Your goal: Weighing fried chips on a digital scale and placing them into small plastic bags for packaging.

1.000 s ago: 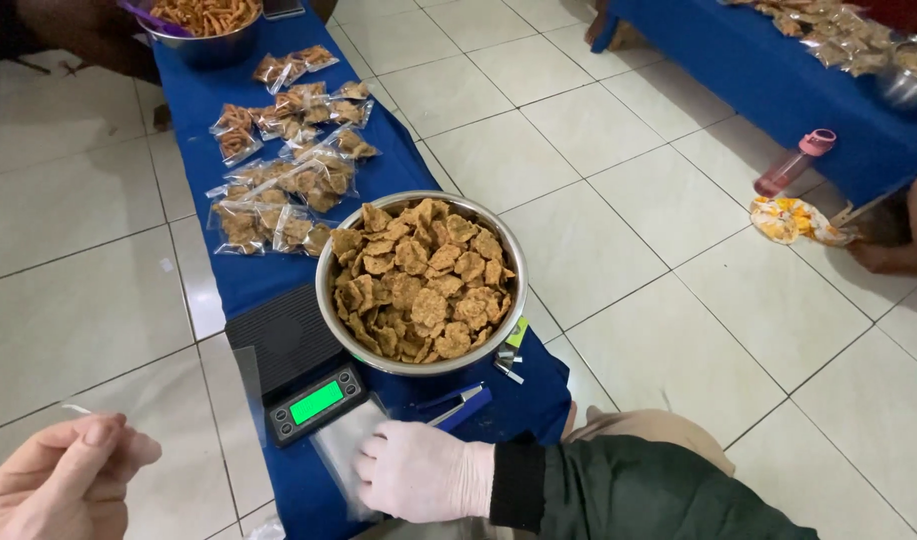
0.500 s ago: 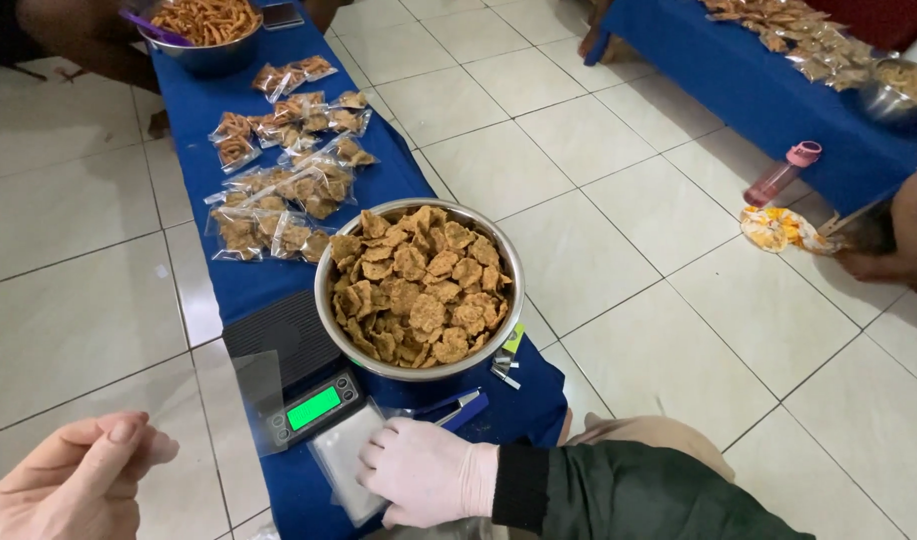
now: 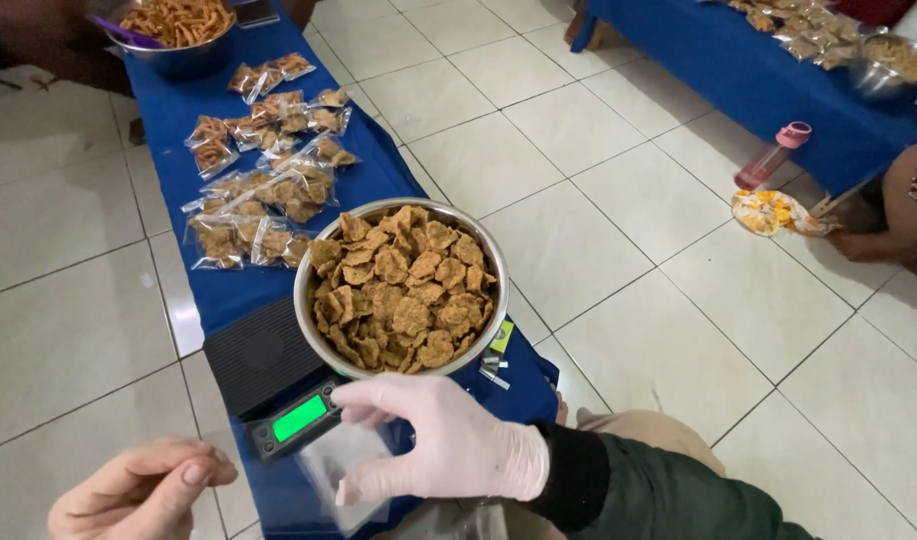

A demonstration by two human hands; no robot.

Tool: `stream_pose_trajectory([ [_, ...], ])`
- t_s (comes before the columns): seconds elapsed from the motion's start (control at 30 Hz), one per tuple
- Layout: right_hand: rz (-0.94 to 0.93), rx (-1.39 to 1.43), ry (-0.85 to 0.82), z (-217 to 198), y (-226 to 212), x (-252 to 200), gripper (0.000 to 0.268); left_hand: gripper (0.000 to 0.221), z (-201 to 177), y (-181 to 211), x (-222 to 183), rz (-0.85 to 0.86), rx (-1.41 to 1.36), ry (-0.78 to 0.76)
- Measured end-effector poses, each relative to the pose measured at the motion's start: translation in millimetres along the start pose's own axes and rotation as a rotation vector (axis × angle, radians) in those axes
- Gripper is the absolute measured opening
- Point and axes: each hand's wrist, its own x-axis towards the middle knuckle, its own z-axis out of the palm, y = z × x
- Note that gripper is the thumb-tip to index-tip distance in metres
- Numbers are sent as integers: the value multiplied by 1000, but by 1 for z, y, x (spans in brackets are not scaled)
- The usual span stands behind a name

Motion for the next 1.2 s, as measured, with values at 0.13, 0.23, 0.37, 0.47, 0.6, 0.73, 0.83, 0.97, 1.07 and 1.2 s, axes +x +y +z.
stream_pose_trajectory([
  [0.13,173,103,31,6,14,-3,20,7,13,-3,6,19,68,-39],
  [0.23,85,61,76,0,15,-4,15,11,17,3,10,-103,171,-59],
  [0.37,62,-58,107,-9,13,-4,13,9,28,11,13,-221,220,-36],
  [0.47,70,-102,103,-15,13,-2,14,6,31,8,15,-165,372,-60],
  [0.6,70,-157,154,-18,21,5,16,5,34,11,8,-174,370,-76],
  [0.73,-128,-609,377,-18,15,16,39,11,51,29,3,-111,334,-19],
  [0.83,-321,-697,496,-12,-12,17,25,13,62,38,2,-122,280,84],
  [0.97,-476,-621,353,8,-30,14,10,13,73,35,-1,-230,-15,140],
  [1.07,-453,-593,291,18,-17,17,13,11,78,31,-5,-254,-105,140],
  [1.2,-380,-504,270,19,-5,21,19,10,77,19,-6,-226,-274,96],
])
